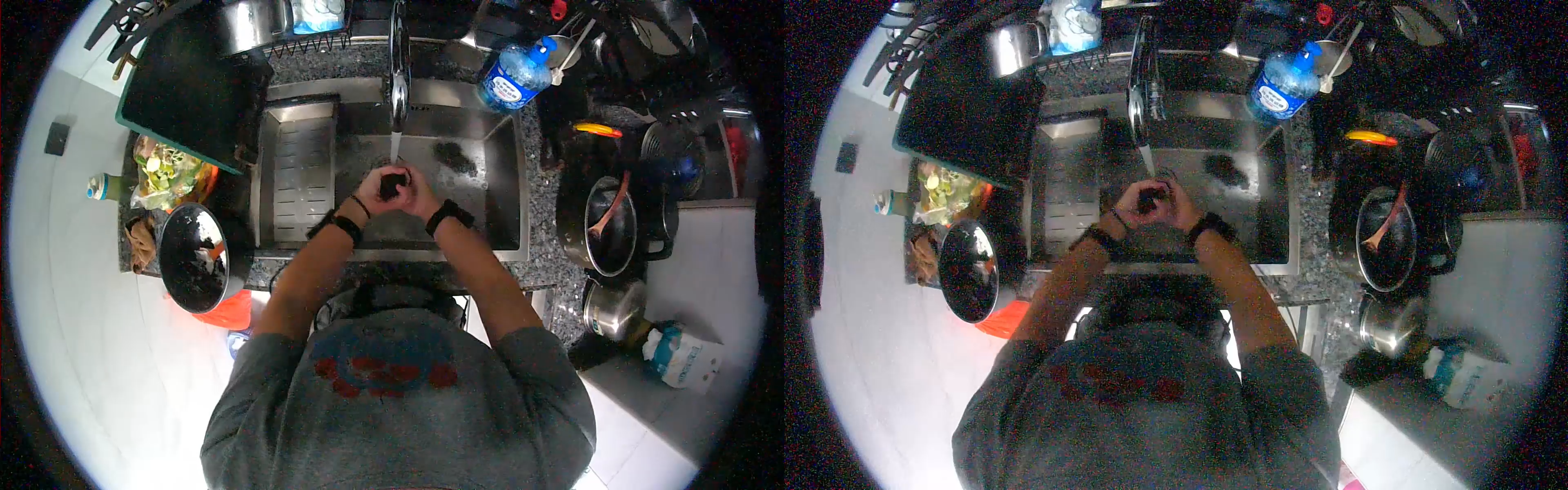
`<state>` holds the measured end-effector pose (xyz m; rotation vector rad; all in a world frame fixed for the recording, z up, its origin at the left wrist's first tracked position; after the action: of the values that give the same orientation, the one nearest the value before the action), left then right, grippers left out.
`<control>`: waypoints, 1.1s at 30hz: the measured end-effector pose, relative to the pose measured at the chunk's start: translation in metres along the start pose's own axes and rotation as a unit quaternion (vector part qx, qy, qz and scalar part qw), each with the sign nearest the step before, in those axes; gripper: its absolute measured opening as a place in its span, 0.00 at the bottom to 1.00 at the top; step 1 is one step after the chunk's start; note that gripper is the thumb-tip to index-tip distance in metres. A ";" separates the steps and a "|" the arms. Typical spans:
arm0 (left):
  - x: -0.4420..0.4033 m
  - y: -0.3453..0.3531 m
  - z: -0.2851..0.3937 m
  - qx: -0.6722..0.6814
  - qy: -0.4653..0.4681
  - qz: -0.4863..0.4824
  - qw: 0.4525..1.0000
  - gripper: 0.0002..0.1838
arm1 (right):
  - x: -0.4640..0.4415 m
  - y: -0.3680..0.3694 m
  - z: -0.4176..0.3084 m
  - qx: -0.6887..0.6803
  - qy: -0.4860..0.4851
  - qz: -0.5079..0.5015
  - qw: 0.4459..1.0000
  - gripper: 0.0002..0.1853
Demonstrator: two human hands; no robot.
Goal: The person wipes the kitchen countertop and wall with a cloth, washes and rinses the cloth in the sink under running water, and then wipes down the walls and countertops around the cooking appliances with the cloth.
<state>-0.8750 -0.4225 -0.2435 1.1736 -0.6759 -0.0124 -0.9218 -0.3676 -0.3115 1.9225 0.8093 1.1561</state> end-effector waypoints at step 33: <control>-0.075 -0.066 -0.033 -0.827 0.091 0.201 0.517 0.12 | -0.030 0.006 -0.042 0.892 -0.218 0.029 0.395 0.15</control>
<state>-0.8976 -0.3951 -0.3428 -0.8868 -0.4059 -0.1154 -0.9711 -0.3833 -0.3055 3.4065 1.9715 -1.1888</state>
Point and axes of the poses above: each hand's wrist, its own x-axis away from the middle knuckle, its own y-axis out of the palm, z = x × y, the point moved 6 cm from there along -x, towards the middle knuckle, and after that the axes turned 9 degrees about -x, right-handed, at the moved point
